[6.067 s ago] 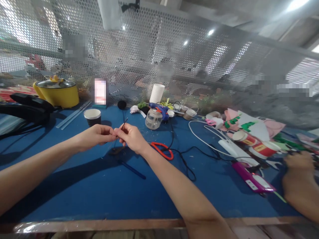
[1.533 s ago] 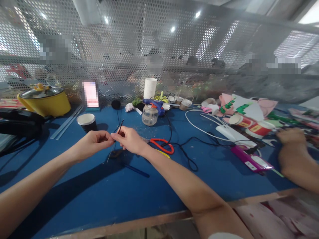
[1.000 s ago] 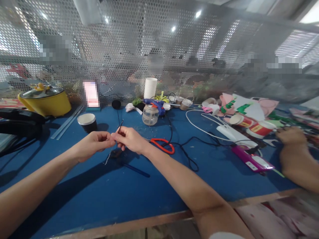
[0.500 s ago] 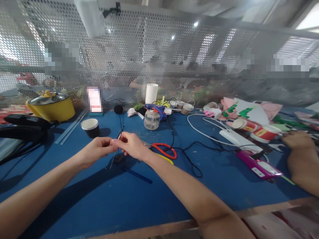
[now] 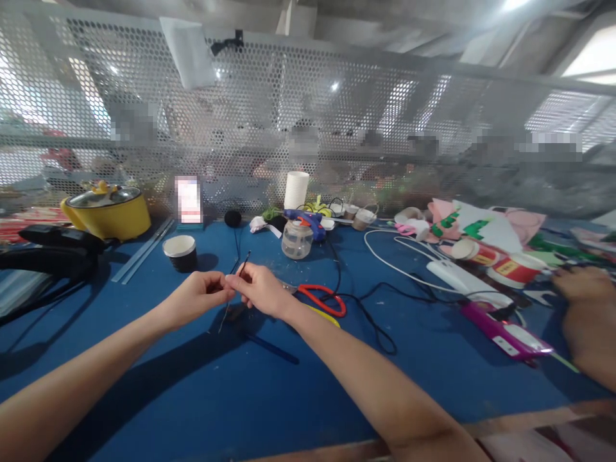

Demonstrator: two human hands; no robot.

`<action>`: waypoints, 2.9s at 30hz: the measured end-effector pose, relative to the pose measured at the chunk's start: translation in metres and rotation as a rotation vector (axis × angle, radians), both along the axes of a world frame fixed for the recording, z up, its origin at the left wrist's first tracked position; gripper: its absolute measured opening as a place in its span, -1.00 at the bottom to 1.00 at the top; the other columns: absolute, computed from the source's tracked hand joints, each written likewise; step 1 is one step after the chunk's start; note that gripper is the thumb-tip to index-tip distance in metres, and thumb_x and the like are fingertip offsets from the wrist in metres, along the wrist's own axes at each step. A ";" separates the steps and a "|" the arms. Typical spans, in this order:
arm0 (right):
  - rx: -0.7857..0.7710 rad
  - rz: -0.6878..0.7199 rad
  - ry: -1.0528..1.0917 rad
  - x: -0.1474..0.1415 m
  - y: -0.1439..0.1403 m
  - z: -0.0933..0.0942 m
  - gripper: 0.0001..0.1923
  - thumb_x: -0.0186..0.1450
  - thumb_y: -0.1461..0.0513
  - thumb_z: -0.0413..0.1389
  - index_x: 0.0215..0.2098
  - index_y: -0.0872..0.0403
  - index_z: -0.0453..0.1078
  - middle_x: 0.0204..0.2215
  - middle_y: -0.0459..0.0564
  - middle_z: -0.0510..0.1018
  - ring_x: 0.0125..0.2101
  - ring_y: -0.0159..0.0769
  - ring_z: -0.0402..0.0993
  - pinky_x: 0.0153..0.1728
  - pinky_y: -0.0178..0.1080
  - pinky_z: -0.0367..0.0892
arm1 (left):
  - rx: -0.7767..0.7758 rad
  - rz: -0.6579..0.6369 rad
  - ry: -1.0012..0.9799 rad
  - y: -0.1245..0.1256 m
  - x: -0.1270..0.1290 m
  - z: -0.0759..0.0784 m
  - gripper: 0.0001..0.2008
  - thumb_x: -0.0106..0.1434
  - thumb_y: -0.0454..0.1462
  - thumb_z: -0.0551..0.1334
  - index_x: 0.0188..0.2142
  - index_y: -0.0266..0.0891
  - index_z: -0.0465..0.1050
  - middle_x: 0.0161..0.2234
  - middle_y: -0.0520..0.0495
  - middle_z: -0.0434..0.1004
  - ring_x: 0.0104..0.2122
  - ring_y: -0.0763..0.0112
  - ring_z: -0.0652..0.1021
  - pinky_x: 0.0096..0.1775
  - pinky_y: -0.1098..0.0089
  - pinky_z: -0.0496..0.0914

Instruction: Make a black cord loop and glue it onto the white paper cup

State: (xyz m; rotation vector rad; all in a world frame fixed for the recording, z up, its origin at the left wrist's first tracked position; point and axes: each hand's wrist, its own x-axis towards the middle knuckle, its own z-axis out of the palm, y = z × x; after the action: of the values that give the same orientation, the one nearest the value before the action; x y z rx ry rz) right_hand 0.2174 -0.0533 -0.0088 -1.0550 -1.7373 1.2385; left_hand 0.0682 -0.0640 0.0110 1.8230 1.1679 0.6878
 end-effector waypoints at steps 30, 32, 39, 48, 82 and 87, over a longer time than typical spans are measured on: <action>0.053 -0.036 -0.022 0.006 0.000 0.005 -0.66 0.09 0.00 0.06 -0.54 0.10 0.18 -0.75 -0.23 0.24 -0.75 -0.55 0.15 -0.73 -0.43 0.09 | -0.057 -0.045 0.006 0.001 0.000 0.007 -0.82 0.03 -0.21 0.13 -0.56 -0.30 0.28 -0.61 0.12 0.19 -0.58 0.57 0.19 -0.51 0.49 0.07; 0.052 -0.047 -0.019 0.005 -0.001 0.006 -0.65 0.08 -0.01 0.07 -0.55 0.10 0.17 -0.75 -0.23 0.23 -0.75 -0.55 0.14 -0.74 -0.43 0.08 | -0.042 -0.039 0.003 0.001 0.001 0.006 -0.83 0.03 -0.22 0.13 -0.57 -0.30 0.27 -0.61 0.12 0.19 -0.58 0.57 0.19 -0.52 0.49 0.07; 0.081 -0.094 -0.049 0.004 -0.002 0.005 -0.64 0.08 -0.02 0.06 -0.56 0.10 0.18 -0.77 -0.23 0.22 -0.76 -0.54 0.13 -0.72 -0.42 0.06 | -0.046 -0.032 -0.033 0.000 0.002 0.004 -0.84 0.02 -0.23 0.14 -0.57 -0.30 0.27 -0.63 0.13 0.17 -0.59 0.58 0.17 -0.53 0.50 0.06; 0.008 0.048 0.153 0.001 -0.002 0.001 -0.64 0.07 -0.02 0.07 -0.52 0.10 0.18 -0.66 -0.19 0.27 -0.66 -0.52 0.19 -0.69 -0.42 0.17 | -0.355 -0.055 -0.236 0.002 0.001 0.003 -0.74 -0.04 -0.13 0.23 -0.53 -0.32 0.34 -0.71 0.18 0.03 -0.69 0.66 -0.03 -0.62 0.47 -0.14; -0.005 0.072 0.056 0.004 0.004 0.000 -0.66 0.09 -0.01 0.05 -0.52 0.11 0.19 -0.69 -0.20 0.26 -0.69 -0.54 0.18 -0.68 -0.42 0.16 | -0.250 -0.053 -0.137 0.004 -0.002 0.004 -0.81 -0.01 -0.20 0.19 -0.55 -0.32 0.28 -0.66 0.16 0.13 -0.65 0.64 0.08 -0.60 0.49 -0.07; 0.042 0.011 -0.025 0.004 0.004 -0.002 -0.66 0.12 0.00 0.03 -0.53 0.12 0.19 -0.73 -0.22 0.24 -0.74 -0.55 0.15 -0.70 -0.42 0.12 | -0.157 -0.038 -0.083 0.004 -0.001 -0.001 -0.80 -0.02 -0.21 0.18 -0.60 -0.30 0.23 -0.66 0.16 0.13 -0.61 0.61 0.14 -0.55 0.50 0.01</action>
State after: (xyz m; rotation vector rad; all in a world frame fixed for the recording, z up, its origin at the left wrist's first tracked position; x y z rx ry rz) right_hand 0.2212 -0.0497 -0.0113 -1.0419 -1.7833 1.1951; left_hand 0.0677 -0.0596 0.0100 1.6663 1.0985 0.6265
